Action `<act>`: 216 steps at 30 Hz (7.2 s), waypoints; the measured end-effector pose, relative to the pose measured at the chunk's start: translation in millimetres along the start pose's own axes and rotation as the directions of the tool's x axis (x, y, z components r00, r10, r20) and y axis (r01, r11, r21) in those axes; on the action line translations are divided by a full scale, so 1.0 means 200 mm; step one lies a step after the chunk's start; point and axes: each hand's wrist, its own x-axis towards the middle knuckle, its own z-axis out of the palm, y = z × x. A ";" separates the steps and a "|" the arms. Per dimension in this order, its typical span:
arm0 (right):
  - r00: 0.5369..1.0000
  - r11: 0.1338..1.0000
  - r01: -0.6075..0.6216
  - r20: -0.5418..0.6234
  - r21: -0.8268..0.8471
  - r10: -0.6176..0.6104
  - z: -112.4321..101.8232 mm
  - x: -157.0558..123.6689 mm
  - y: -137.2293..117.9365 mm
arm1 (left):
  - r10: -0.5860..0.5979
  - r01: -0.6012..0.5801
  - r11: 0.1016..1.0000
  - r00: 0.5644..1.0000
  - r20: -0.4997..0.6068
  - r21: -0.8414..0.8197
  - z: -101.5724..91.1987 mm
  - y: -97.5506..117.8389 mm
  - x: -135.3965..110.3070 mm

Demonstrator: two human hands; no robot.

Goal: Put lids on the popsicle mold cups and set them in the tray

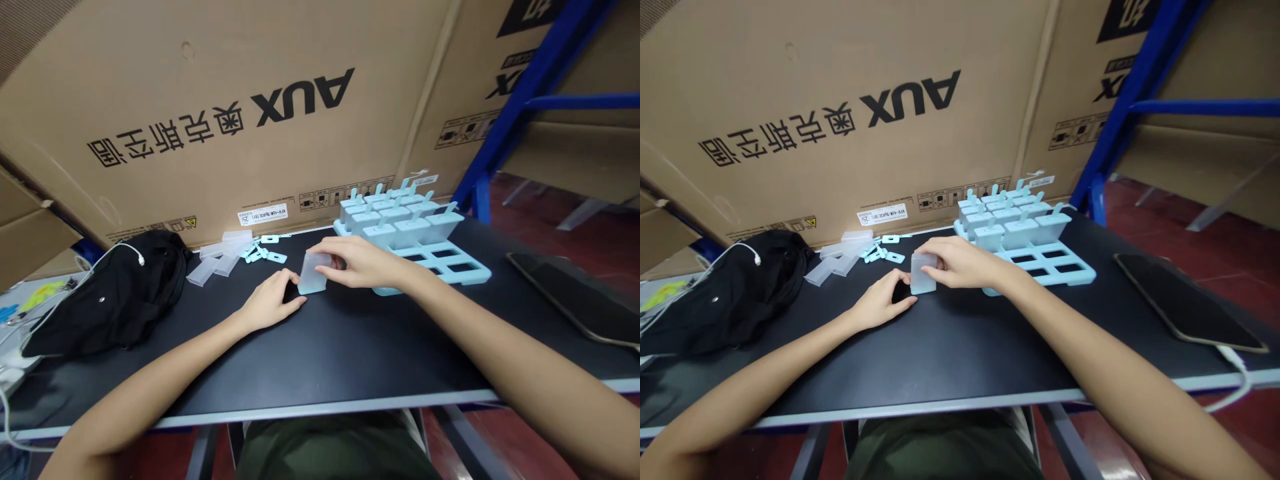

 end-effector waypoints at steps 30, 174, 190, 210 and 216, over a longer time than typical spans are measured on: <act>0.999 1.000 0.022 0.046 -0.022 -0.021 0.09 -0.01 0.00 | -0.015 0.011 0.998 0.998 -0.067 -0.061 0.02 -0.03 0.01; 0.943 0.894 -0.182 -0.187 0.410 0.277 0.34 0.09 -0.06 | -0.120 -0.149 0.805 0.907 -0.403 -0.574 0.02 -0.12 0.02; 0.942 0.930 -0.233 0.170 -0.285 0.289 0.45 0.79 0.20 | -0.127 -0.089 0.785 0.945 -0.301 -0.612 0.00 -0.11 0.02; 0.802 0.853 -0.207 0.416 -0.479 0.428 0.44 0.88 0.12 | 0.072 -0.135 0.968 0.957 -0.280 -0.211 0.00 -0.09 -0.01; 0.818 0.845 -0.179 0.402 -0.503 0.413 0.22 0.88 0.00 | 0.068 -0.116 0.978 0.962 -0.264 -0.173 0.00 -0.09 -0.02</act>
